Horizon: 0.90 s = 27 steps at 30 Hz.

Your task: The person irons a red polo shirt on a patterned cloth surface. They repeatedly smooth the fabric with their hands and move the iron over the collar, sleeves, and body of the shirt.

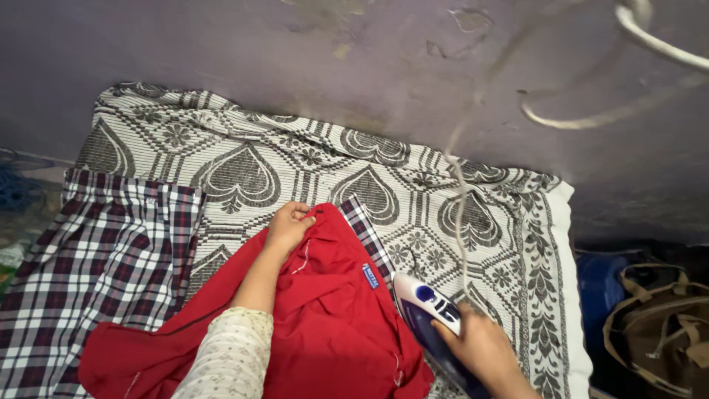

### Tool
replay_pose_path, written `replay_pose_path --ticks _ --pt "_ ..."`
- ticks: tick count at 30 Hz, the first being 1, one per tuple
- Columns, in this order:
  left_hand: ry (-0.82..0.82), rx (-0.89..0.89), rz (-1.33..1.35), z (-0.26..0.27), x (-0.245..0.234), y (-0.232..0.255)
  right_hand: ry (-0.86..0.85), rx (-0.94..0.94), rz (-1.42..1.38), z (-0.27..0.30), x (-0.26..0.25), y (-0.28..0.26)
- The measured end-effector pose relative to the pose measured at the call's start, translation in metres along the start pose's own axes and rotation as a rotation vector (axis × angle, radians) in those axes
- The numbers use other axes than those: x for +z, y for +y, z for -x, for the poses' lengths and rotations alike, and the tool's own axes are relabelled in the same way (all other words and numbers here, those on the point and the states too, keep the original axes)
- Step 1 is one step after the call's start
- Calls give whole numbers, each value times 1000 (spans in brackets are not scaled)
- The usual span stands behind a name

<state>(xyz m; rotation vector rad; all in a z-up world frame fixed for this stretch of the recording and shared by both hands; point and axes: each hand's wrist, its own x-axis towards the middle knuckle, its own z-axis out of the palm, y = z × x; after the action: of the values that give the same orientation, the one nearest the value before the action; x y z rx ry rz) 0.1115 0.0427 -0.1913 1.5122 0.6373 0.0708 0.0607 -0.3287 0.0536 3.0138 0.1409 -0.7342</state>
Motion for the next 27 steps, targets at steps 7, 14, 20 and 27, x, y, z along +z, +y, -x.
replay_pose_path --ticks 7,14,20,27 --pt "32 -8 -61 5 7 4 96 -90 -9 -34 -9 -47" --pt "31 -49 -43 -1 5 5 173 -200 -89 -94 -53 -147" --pt "53 15 -53 1 5 -2 193 -238 -84 -122 -66 -187" --pt "14 3 -2 0 -2 3 134 -273 -121 -90 -40 -128"
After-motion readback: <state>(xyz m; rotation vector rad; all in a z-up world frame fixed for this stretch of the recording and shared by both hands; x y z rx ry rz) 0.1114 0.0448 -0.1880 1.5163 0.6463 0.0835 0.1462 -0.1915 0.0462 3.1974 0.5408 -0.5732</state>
